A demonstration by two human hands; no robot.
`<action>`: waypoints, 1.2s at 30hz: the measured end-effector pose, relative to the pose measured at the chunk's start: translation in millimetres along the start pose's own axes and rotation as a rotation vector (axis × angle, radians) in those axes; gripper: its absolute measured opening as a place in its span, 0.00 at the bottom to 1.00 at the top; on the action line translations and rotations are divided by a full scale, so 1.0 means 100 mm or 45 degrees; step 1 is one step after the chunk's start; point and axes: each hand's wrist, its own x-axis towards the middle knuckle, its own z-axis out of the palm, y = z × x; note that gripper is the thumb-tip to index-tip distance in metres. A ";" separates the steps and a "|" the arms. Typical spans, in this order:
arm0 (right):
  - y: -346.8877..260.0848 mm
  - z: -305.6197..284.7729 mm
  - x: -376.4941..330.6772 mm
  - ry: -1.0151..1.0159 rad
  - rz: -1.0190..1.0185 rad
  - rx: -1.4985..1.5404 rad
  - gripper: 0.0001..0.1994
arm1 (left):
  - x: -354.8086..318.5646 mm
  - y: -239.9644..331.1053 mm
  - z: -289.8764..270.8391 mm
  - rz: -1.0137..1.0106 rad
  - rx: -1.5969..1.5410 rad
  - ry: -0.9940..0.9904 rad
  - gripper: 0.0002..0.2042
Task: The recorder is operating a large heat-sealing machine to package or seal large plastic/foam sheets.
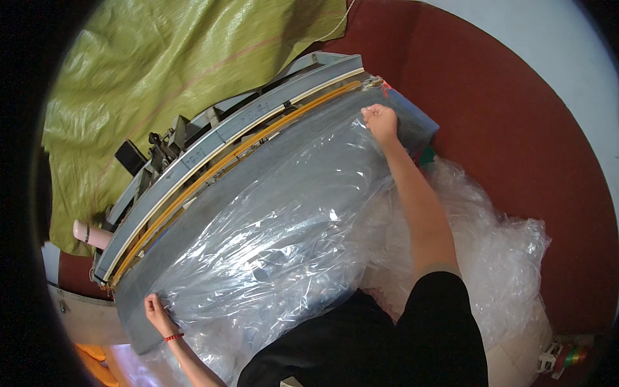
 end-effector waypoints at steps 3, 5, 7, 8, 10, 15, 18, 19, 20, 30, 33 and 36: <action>0.12 0.14 0.09 -0.088 -0.179 0.147 0.09 | -0.03 0.05 -0.03 -0.032 -0.149 0.170 0.06; 0.17 0.21 0.08 -0.016 -0.278 -0.075 0.09 | 0.00 0.00 -0.05 0.141 -0.252 0.251 0.05; 0.16 0.26 0.02 0.058 -0.373 -0.305 0.10 | -0.05 0.08 -0.04 0.082 -0.219 0.231 0.05; 0.14 0.26 0.00 0.090 -0.361 -0.417 0.12 | -0.06 0.11 -0.03 0.026 -0.188 0.207 0.05; 0.02 0.29 -0.05 0.120 -0.350 -0.525 0.14 | -0.06 0.10 -0.04 0.018 -0.188 0.212 0.04; -0.01 0.27 -0.02 0.385 -0.450 -0.935 0.16 | -0.02 0.05 0.02 0.014 -0.206 0.206 0.04; -0.15 0.26 -0.02 0.301 -0.175 -1.094 0.18 | -0.01 0.08 0.07 -0.025 -0.227 0.198 0.04; -0.16 0.32 -0.03 0.288 -0.185 -1.085 0.18 | -0.04 0.08 0.02 -0.019 -0.201 0.202 0.04; -0.15 0.38 -0.02 0.305 -0.137 -1.096 0.16 | -0.06 0.09 -0.02 -0.014 -0.172 0.208 0.04; -0.41 0.52 -0.33 0.118 -0.305 -1.267 0.08 | 0.02 0.56 -1.22 -0.040 0.985 -0.746 0.05; 0.05 0.28 0.05 0.158 -0.436 -1.280 0.09 | 0.09 0.57 -1.68 -0.188 0.958 -0.607 0.06; 0.18 0.36 0.16 0.146 -0.378 -1.378 0.11 | 0.13 0.43 -2.18 -0.107 1.218 -0.191 0.07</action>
